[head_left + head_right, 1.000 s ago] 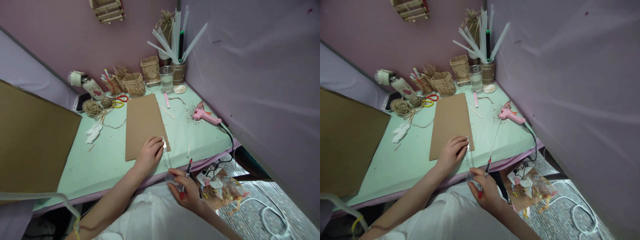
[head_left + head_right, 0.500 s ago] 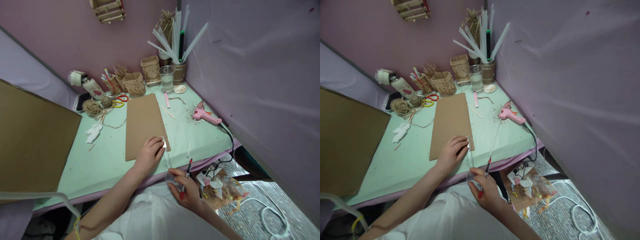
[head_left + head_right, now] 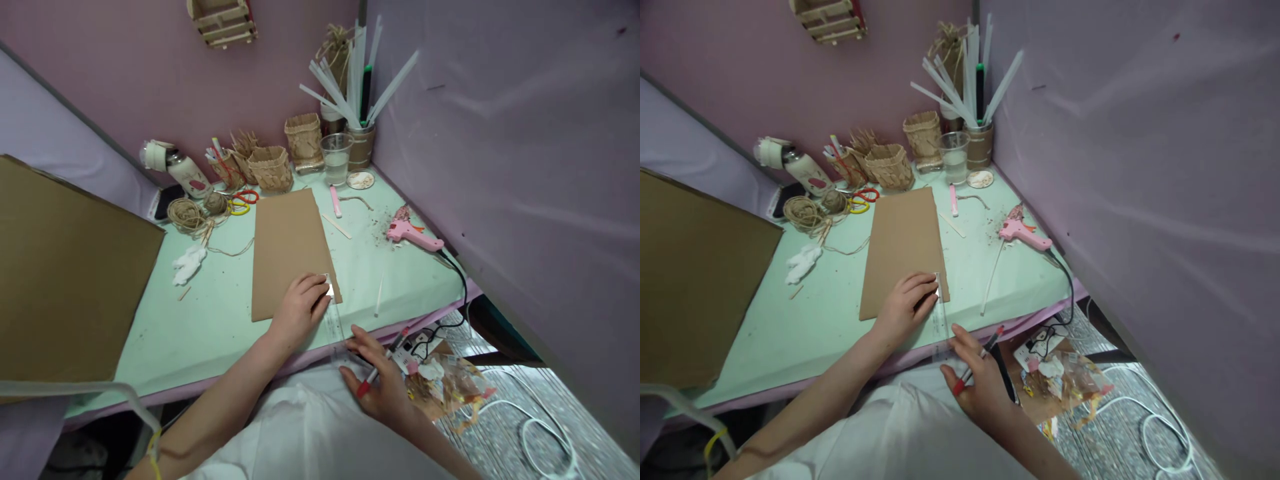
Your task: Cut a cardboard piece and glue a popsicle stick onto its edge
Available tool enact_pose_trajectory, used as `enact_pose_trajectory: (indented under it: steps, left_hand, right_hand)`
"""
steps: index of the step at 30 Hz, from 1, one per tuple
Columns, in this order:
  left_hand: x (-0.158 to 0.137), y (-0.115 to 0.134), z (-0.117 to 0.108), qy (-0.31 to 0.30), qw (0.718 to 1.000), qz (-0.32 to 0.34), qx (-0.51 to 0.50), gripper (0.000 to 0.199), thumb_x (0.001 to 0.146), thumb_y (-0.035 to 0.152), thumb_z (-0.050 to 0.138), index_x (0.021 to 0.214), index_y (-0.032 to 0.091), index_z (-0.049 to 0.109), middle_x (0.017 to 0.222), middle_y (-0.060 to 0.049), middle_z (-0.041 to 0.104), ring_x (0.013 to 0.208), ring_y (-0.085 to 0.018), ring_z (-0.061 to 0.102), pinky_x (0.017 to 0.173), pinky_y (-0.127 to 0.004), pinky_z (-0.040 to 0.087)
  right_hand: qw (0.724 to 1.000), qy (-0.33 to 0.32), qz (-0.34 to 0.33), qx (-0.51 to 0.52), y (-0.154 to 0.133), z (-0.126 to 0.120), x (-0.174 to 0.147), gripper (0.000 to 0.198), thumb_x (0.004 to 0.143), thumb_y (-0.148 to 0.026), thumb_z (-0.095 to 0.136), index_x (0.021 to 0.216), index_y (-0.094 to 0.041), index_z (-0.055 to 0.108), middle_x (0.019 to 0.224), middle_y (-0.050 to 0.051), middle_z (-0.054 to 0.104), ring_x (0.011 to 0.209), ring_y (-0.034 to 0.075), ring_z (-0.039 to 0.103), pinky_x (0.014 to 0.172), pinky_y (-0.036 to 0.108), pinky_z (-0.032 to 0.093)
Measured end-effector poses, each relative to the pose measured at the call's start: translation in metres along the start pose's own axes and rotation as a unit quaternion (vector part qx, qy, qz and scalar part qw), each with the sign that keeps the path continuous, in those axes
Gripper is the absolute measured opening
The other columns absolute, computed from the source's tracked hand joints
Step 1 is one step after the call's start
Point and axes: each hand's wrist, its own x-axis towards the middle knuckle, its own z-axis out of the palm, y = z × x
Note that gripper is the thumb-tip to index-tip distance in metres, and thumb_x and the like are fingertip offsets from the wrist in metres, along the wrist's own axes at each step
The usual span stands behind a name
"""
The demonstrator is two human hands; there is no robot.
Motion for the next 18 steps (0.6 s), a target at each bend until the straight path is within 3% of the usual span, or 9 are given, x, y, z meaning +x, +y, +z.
enact_pose_trajectory:
  steps: [2, 7, 9, 14, 18]
  left_hand:
    - [0.0, 0.0, 0.0, 0.001, 1.0, 0.0, 0.002, 0.017, 0.092, 0.021, 0.055, 0.103, 0.019, 0.068, 0.112, -0.009, 0.068, 0.109, -0.023, 0.057, 0.094, -0.048, 0.051]
    - [0.0, 0.001, -0.001, -0.006, 1.0, -0.005, 0.009, 0.016, 0.091, 0.019, 0.056, 0.102, 0.018, 0.068, 0.111, -0.009, 0.068, 0.108, -0.023, 0.057, 0.094, -0.045, 0.051]
    - [-0.001, 0.001, -0.001, -0.006, 1.0, -0.007, 0.011, 0.015, 0.091, 0.019, 0.056, 0.101, 0.018, 0.067, 0.112, -0.008, 0.068, 0.109, -0.023, 0.057, 0.094, -0.045, 0.05]
    - [0.0, 0.001, -0.001, -0.007, 1.0, -0.003, 0.01, 0.015, 0.092, 0.02, 0.055, 0.101, 0.016, 0.067, 0.112, -0.009, 0.068, 0.108, -0.022, 0.055, 0.096, -0.043, 0.049]
    - [0.002, 0.003, -0.003, -0.012, 1.0, -0.001, -0.008, 0.015, 0.092, 0.019, 0.055, 0.1, 0.019, 0.067, 0.109, -0.008, 0.068, 0.104, -0.021, 0.057, 0.093, -0.043, 0.05]
  right_hand:
    - [1.0, -0.002, 0.025, -0.013, -0.001, -0.008, 0.002, 0.045, 0.086, -0.012, 0.058, 0.128, -0.027, 0.047, 0.123, 0.013, 0.066, 0.095, 0.021, 0.072, 0.081, 0.034, 0.06]
    - [0.999, -0.005, 0.044, -0.017, -0.006, -0.03, 0.03, 0.033, 0.095, -0.02, 0.045, 0.126, -0.027, 0.055, 0.08, 0.003, 0.073, 0.071, 0.02, 0.071, 0.068, 0.034, 0.059]
    - [0.999, 0.01, 0.052, -0.006, -0.009, -0.032, 0.051, 0.033, 0.096, -0.022, 0.044, 0.126, -0.025, 0.056, 0.08, 0.003, 0.072, 0.068, 0.018, 0.069, 0.068, 0.034, 0.058]
    - [0.993, 0.06, 0.098, 0.008, -0.011, -0.014, 0.103, 0.021, 0.095, -0.026, 0.047, 0.104, -0.021, 0.065, 0.093, 0.007, 0.071, 0.08, 0.018, 0.066, 0.073, 0.032, 0.054]
    - [0.98, 0.057, 0.188, 0.001, -0.007, 0.002, 0.117, 0.016, 0.092, -0.029, 0.048, 0.095, -0.019, 0.062, 0.073, 0.001, 0.067, 0.064, 0.015, 0.064, 0.06, 0.025, 0.051]
